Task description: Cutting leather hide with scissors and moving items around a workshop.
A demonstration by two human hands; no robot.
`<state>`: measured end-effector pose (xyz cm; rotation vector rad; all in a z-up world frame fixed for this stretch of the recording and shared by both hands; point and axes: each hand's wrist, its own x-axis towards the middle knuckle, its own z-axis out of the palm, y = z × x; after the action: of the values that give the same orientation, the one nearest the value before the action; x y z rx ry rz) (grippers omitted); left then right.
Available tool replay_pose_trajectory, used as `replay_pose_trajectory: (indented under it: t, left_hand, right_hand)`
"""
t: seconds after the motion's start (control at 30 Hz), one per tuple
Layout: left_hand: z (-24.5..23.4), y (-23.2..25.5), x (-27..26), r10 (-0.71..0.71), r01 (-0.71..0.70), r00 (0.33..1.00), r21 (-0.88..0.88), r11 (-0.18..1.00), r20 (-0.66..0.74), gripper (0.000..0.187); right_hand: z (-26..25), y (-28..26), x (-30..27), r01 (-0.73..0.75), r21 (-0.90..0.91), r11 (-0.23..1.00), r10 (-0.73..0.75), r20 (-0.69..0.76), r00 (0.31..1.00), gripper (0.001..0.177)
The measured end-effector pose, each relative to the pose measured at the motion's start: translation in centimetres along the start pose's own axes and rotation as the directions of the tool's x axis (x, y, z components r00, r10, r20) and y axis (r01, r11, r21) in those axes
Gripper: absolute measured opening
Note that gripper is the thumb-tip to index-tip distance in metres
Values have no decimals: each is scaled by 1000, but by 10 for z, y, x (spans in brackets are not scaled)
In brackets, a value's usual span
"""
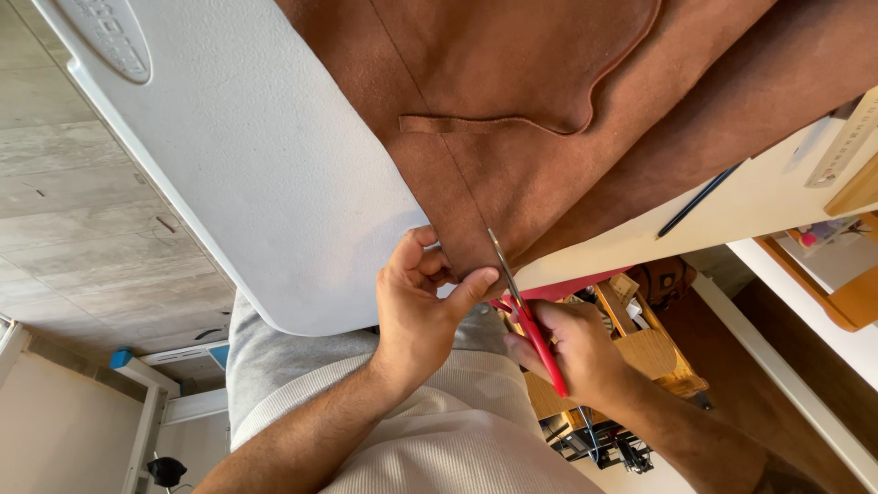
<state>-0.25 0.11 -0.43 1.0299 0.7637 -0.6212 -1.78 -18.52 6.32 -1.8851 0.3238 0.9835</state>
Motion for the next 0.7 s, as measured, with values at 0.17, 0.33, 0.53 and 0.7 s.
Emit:
replay_pose_trajectory:
  t: [0.17,0.33,0.53,0.7]
  left_hand:
    - [4,1,1,12,-13,1000,3,1000,25,50]
    - [10,35,8,-51,51,998,23,998,21,47]
    - [4,20,8,-47,54,997,129,990,-54,38]
    - [-1,-3,4,52,-52,999,-16,999,-14,53]
  right_hand:
    - [1,6,-3,16,-3,1000,-16,-9,1000,15]
    - [-7,-1,-6,-61,-132,989,75,104,992,19]
    - [-13,-10,8,-168,-4,986,166,210,964,28]
    - [-10,-18,27,-10,93,996,-2,131,991,21]
